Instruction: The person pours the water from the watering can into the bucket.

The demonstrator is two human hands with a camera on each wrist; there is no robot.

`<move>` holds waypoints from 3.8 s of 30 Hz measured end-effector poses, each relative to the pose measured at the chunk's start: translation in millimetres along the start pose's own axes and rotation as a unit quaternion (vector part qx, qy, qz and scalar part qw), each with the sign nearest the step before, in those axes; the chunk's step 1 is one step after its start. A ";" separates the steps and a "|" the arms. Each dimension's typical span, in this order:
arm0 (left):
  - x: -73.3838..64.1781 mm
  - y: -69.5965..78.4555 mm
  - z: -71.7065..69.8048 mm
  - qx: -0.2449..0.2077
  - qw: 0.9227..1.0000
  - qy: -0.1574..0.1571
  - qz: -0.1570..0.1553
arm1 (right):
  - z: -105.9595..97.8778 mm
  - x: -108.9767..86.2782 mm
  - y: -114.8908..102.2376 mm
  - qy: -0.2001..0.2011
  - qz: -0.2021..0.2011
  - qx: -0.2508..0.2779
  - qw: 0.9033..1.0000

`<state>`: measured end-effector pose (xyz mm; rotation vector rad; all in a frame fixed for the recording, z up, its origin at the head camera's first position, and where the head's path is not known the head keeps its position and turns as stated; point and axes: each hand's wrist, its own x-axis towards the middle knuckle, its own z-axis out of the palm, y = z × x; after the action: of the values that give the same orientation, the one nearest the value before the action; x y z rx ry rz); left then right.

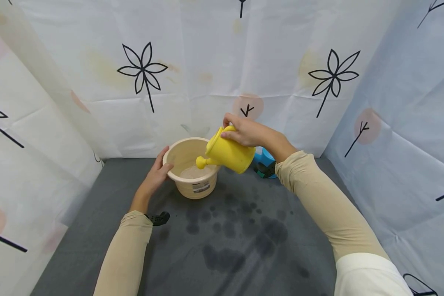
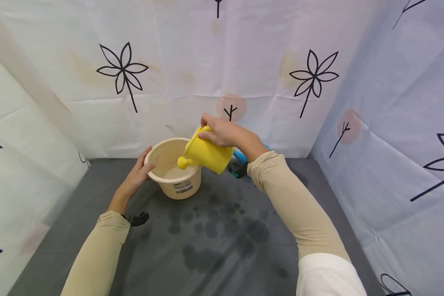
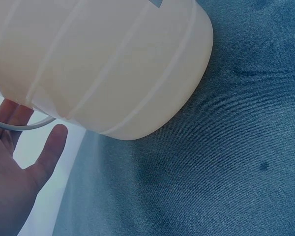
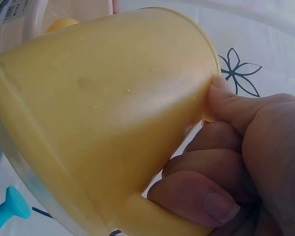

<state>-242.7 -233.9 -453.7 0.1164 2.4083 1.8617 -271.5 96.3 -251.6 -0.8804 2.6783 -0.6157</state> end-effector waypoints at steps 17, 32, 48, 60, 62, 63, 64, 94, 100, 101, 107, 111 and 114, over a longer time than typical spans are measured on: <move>-0.8 -0.6 -2.0 -0.008 1.000 -0.005 0.007 | -0.2 0.5 0.4 0.002 -0.002 -0.003 1.000; 0.5 -0.6 -2.6 0.000 1.000 0.001 -0.004 | -1.5 2.6 -2.6 -0.002 0.006 -0.015 1.000; -0.1 -0.1 -3.0 0.011 1.000 0.001 -0.006 | -2.5 1.3 -2.2 -0.002 0.007 -0.012 1.000; -0.9 -1.6 -1.3 0.010 1.000 0.004 -0.003 | -2.0 1.3 -4.2 -0.002 0.005 -0.015 1.000; -0.5 -1.4 -1.4 0.009 1.000 0.004 -0.002 | -1.9 1.8 -4.0 -0.001 0.005 -0.016 1.000; -0.5 -1.0 -1.4 0.008 1.000 0.005 -0.002 | -1.8 2.0 -3.9 -0.001 0.006 -0.016 1.000; -0.8 -0.6 -2.1 0.008 1.000 0.005 -0.002 | -1.6 2.4 -4.2 -0.001 0.006 -0.016 1.000; -0.8 -0.7 -4.9 -0.006 1.000 -0.014 -0.003 | -0.9 0.9 -3.9 0.003 0.003 -0.022 1.000; -2.0 -0.7 -4.9 0.005 1.000 -0.013 -0.003 | -0.7 1.8 -3.9 0.003 0.001 -0.023 1.000; -2.1 -2.3 -4.7 0.009 1.000 -0.012 0.000 | -0.8 1.5 -4.3 0.003 0.001 -0.023 1.000; -0.8 -2.1 -3.9 0.007 1.000 -0.014 -0.001 | -1.2 0.4 -4.2 0.001 0.002 -0.022 1.000; -1.0 -0.9 -3.7 0.010 1.000 -0.013 0.000 | -1.8 0.0 -4.0 0.000 0.000 -0.020 1.000; -1.7 1.2 -3.4 0.013 1.000 -0.010 -0.006 | -1.5 0.7 -3.1 0.000 0.000 -0.021 1.000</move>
<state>-241.5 -237.1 -451.6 0.1226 2.4144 1.8166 -271.0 94.1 -248.9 -0.8920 2.7000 -0.5603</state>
